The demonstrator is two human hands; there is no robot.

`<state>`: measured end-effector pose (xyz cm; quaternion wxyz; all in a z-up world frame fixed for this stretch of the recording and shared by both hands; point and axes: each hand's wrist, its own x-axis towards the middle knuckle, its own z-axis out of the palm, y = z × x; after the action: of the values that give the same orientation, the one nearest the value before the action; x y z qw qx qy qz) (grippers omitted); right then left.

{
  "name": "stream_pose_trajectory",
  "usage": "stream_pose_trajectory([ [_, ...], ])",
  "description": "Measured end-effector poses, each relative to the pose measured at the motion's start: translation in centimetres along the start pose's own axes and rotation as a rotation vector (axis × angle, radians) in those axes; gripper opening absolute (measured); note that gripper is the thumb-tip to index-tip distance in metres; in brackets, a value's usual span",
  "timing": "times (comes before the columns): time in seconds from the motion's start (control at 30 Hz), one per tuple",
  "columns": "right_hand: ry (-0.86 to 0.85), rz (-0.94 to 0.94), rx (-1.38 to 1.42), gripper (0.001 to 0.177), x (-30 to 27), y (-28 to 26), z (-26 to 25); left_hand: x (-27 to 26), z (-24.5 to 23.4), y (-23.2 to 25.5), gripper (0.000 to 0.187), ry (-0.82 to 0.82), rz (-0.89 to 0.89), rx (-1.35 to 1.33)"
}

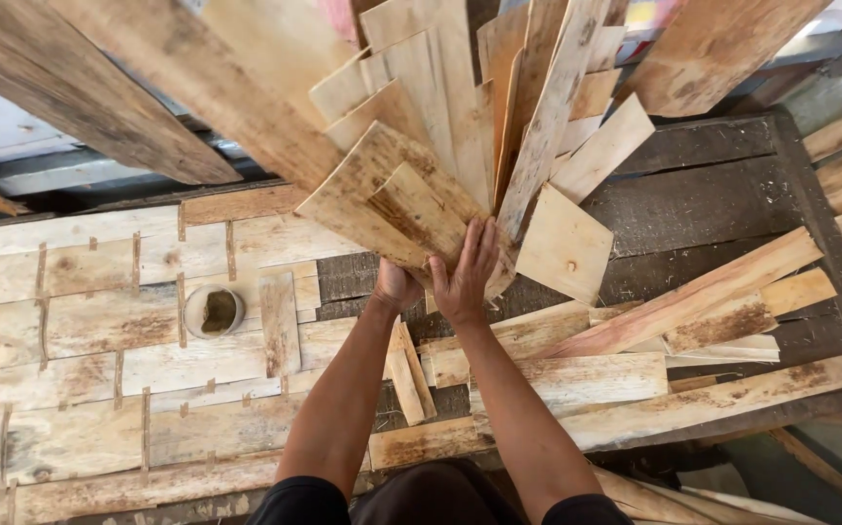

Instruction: Using a utility knife to trim pieces of bark to fit into a decorative panel.

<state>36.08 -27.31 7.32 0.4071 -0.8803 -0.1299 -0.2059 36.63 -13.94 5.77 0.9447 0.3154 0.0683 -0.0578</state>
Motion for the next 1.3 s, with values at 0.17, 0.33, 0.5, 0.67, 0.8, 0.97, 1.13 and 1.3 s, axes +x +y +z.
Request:
stream_pose_trajectory([
  [0.17, -0.005, -0.055, -0.018, 0.091, -2.0, -2.2, 0.1, -3.4, -0.3, 1.2, 0.079, 0.042, 0.029, -0.071],
  [0.33, -0.044, -0.072, -0.009, 0.093, -4.6, -5.1, 1.0, -6.5, -3.5, 1.4, 0.076, 0.113, 0.08, -0.079],
  [0.5, -0.068, -0.091, 0.017, 0.094, -7.0, -8.7, 2.6, -10.6, -4.1, 4.5, 0.074, 0.183, 0.091, -0.134],
  [0.67, -0.053, -0.1, 0.088, 0.093, -9.4, -13.5, 5.3, -12.5, -10.9, 6.1, 0.063, 0.143, 0.199, -0.078],
  [0.8, -0.046, -0.051, 0.142, 0.093, -12.0, -18.6, 8.3, -14.7, -16.3, 8.9, 0.059, 0.171, 0.166, -0.04],
  [0.97, -0.06, 0.016, 0.099, 0.091, -15.7, -26.4, 12.7, -20.8, -18.3, 16.4, 0.065, 0.159, 0.148, -0.077],
  [1.13, -0.073, 0.042, 0.124, 0.09, -19.8, -34.0, 16.8, -27.2, -21.8, 22.8, 0.071, 0.155, 0.147, -0.058],
  [1.3, -0.075, 0.059, 0.21, 0.09, -22.4, -40.0, 19.6, -30.8, -27.1, 26.7, 0.07, 0.217, 0.143, -0.053],
])
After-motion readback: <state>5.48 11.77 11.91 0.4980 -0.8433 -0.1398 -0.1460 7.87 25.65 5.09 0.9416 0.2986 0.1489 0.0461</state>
